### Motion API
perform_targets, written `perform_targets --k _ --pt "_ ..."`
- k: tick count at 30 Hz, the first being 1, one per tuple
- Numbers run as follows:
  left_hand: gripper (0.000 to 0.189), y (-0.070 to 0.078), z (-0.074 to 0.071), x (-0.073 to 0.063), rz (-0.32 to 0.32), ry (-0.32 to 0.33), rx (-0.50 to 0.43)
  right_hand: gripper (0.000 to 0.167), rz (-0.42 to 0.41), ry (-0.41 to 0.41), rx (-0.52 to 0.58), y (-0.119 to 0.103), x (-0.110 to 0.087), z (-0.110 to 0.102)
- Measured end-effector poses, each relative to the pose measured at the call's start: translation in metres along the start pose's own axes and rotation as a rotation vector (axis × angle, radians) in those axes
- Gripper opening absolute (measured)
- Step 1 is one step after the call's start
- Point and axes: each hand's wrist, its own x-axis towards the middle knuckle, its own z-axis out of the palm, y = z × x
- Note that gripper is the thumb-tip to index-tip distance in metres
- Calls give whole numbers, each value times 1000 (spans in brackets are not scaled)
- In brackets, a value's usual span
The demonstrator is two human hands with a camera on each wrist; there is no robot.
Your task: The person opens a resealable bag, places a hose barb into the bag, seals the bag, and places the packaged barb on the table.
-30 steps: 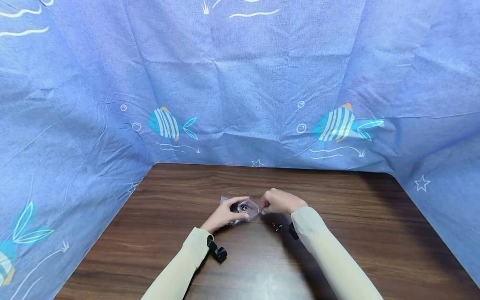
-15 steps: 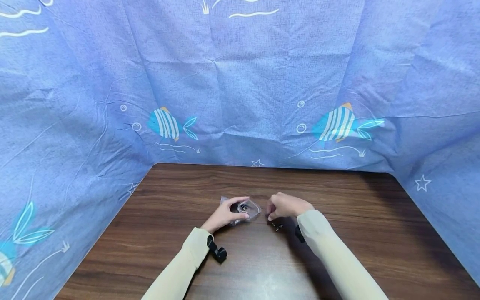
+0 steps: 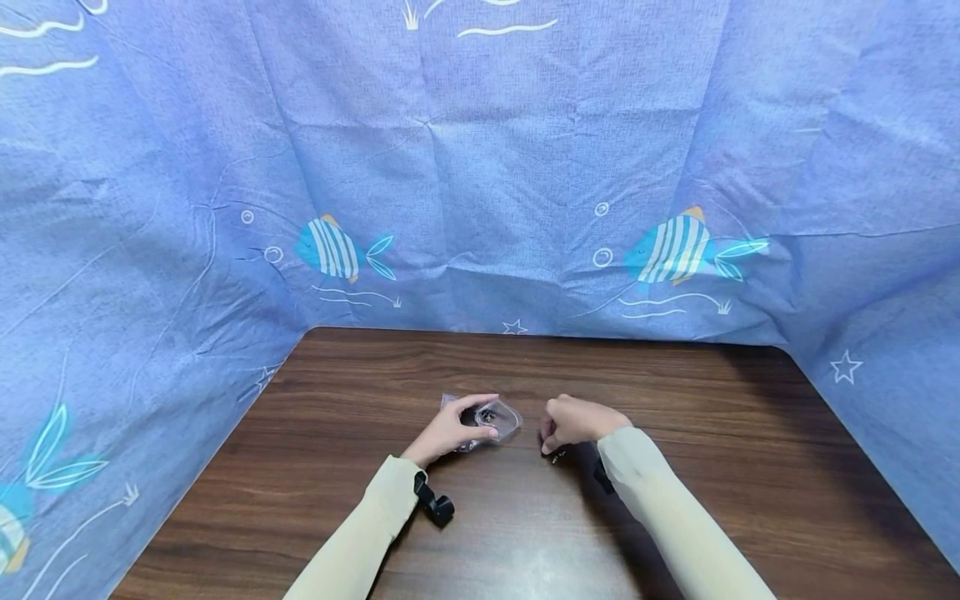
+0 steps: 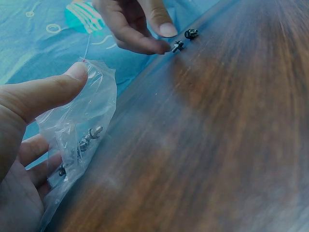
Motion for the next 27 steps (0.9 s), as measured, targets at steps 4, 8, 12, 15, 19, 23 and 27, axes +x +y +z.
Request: perform_targets --k 4,8,12,15,19,23,27 --pt "56 0 0 0 2 1 9 13 32 -8 2 -1 -1 1" --pt "57 -1 0 0 2 0 8 16 42 -14 3 -1 -2 2" --pt "57 -1 0 0 -2 -4 -1 15 44 -16 1 0 -1 4" --pt "57 -1 0 0 -3 -5 -6 14 44 -13 -1 1 -1 5" --pt "57 -2 0 1 -1 -3 -6 14 39 -7 0 1 -1 6" --pt "56 -3 1 1 0 -2 -7 14 17 6 -13 1 -1 6" --pt "57 -3 1 1 -3 1 -10 15 2 11 -24 0 -1 6"
